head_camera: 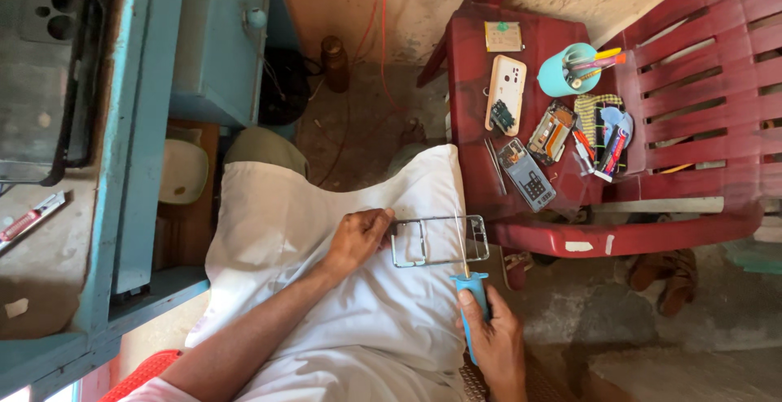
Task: The person uses a blue-handled screwdriver to manipulate a small metal frame held in their left hand. They repeatedly insert the screwdriver into the frame's joints and turn it, likely tightening or loosening screws. The task is performed while seated with the object resting on their lap.
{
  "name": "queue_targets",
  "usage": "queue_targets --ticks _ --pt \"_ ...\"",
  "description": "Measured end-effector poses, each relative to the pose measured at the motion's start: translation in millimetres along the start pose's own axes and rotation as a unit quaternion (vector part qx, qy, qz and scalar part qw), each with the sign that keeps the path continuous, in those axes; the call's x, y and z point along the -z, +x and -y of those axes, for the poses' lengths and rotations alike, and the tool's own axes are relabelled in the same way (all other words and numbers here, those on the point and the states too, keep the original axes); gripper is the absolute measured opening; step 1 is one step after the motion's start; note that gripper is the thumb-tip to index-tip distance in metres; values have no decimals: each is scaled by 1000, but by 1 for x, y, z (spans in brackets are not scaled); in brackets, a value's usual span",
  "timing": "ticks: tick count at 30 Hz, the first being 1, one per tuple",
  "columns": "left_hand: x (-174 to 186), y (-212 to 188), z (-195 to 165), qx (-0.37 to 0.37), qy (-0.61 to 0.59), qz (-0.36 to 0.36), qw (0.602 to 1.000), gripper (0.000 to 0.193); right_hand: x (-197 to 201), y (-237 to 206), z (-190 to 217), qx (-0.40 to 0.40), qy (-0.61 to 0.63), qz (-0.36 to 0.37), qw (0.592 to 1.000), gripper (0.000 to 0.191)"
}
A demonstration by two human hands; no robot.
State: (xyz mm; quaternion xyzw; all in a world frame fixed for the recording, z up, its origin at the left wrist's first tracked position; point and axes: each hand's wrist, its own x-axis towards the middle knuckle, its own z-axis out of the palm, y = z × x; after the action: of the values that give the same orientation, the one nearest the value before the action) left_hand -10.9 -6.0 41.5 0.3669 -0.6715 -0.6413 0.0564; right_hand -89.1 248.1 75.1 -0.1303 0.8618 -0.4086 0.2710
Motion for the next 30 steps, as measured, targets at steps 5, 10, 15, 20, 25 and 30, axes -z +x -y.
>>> queue_targets --ticks 5,10,15,20,25,30 --pt "12 -18 -10 -127 23 -47 991 35 8 -7 5 3 -62 20 998 29" --pt "20 -32 -16 -308 -84 164 934 20 28 -20 -10 8 -94 130 987 32" --pt "6 -35 2 -260 -122 228 930 9 50 -23 -52 82 -111 175 975 35" --pt "14 -21 23 -201 -268 93 938 10 59 -25 -80 -222 -54 145 963 39" --pt "20 -9 17 -25 -88 -18 996 24 44 -20 -66 -96 -16 111 989 43" --pt "6 -12 6 87 -225 151 959 30 14 -21 -33 1 -166 27 986 44"
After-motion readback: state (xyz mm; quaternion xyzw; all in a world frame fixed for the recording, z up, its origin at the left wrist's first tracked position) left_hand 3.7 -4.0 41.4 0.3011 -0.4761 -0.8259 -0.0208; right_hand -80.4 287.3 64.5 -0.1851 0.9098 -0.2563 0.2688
